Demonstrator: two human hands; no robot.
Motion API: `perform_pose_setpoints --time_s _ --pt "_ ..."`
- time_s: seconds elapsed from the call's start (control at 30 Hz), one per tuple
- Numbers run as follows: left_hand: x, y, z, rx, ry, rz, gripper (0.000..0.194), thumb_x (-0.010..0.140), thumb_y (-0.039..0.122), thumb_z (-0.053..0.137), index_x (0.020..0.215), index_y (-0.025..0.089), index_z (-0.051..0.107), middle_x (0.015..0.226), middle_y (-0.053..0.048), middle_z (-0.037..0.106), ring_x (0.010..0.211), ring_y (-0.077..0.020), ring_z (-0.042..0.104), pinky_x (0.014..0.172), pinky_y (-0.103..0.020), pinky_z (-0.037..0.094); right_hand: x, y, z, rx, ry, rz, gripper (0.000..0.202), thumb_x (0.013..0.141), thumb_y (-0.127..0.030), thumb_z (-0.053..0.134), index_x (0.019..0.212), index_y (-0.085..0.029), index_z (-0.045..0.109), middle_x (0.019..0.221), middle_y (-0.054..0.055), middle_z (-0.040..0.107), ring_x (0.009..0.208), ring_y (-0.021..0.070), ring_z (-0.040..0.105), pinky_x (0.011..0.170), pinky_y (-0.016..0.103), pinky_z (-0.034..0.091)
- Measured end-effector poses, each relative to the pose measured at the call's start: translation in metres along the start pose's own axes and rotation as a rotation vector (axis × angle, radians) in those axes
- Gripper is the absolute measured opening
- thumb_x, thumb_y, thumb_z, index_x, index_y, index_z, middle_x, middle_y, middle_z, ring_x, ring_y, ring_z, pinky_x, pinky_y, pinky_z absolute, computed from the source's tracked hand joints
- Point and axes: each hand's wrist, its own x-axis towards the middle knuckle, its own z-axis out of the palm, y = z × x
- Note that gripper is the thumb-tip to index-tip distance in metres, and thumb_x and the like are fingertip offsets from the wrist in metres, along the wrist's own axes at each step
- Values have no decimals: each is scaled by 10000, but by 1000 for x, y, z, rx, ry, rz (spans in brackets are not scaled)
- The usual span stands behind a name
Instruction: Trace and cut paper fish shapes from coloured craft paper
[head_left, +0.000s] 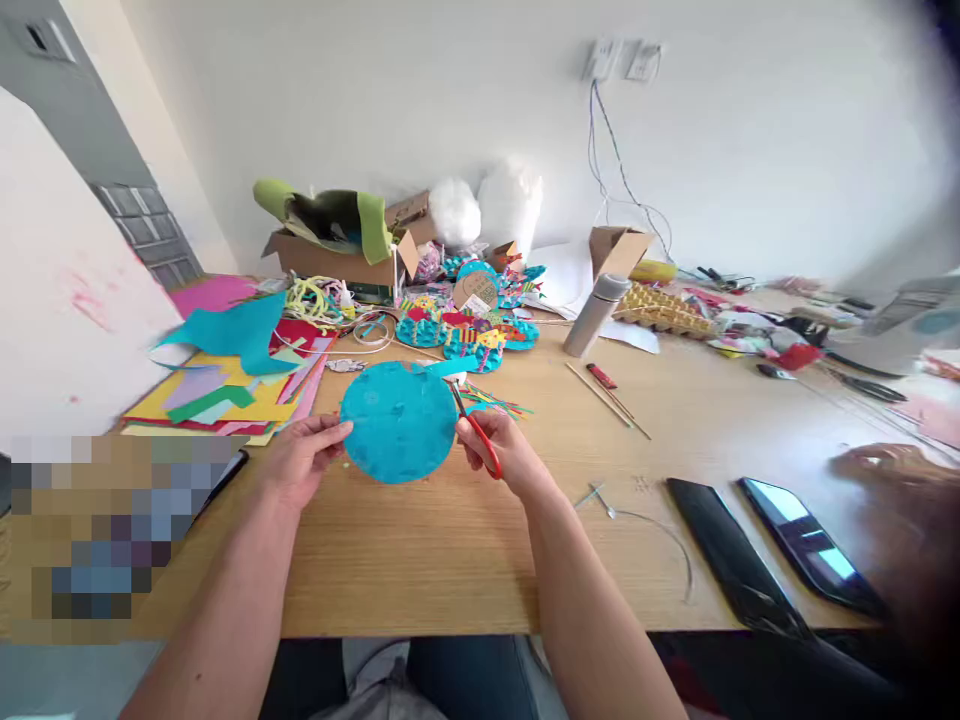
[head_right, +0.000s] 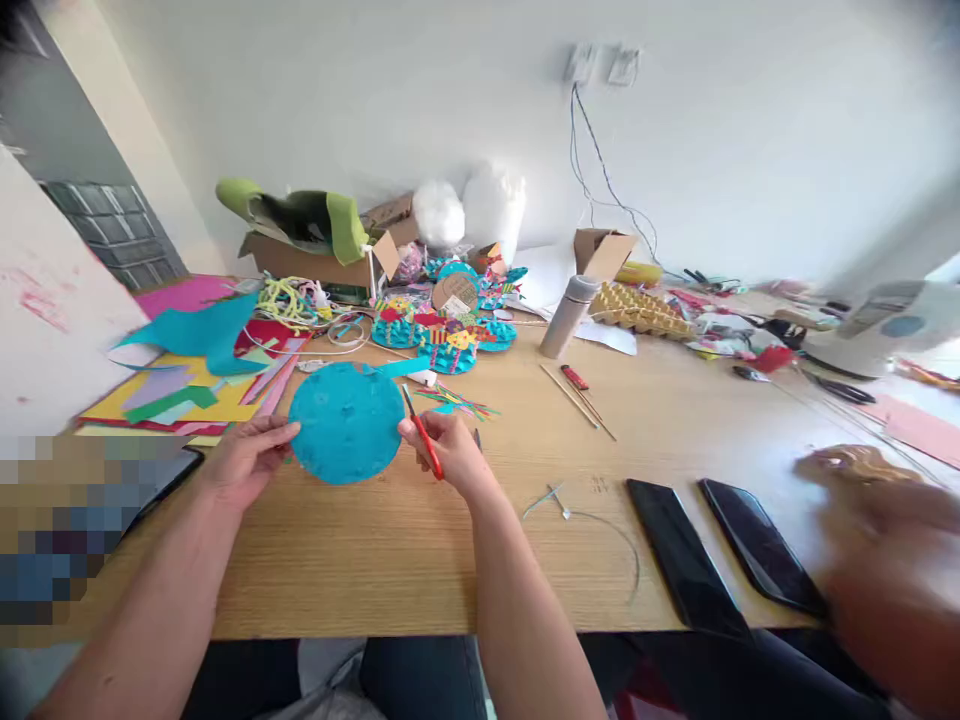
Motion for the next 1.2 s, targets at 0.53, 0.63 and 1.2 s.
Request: perform_pose_setpoints --time_s 0.53,0.63,1.2 --pt "-7 2 0 49 -13 28 365 339 293 914 567 136 675 533 10 643 481 -67 516 483 -174 379 2 2 0 7 2 66 434 720 -563 711 619 -197 502 390 -68 476 330 73 409 349 192 272" --pt "-6 2 0 52 -12 29 369 336 299 915 565 136 676 529 9 640 485 -68 513 480 -173 374 3 2 0 0 3 83 434 710 -552 721 599 -198 496 378 -67 481 310 72 397 330 194 259" --pt "-4 3 -3 83 -44 24 362 339 315 915 561 149 682 562 -3 655 513 -84 532 507 -198 399 -1 -6 -6 -44 -71 108 536 677 -703 655 613 -191 508 526 -14 529 475 109 498 428 224 336"
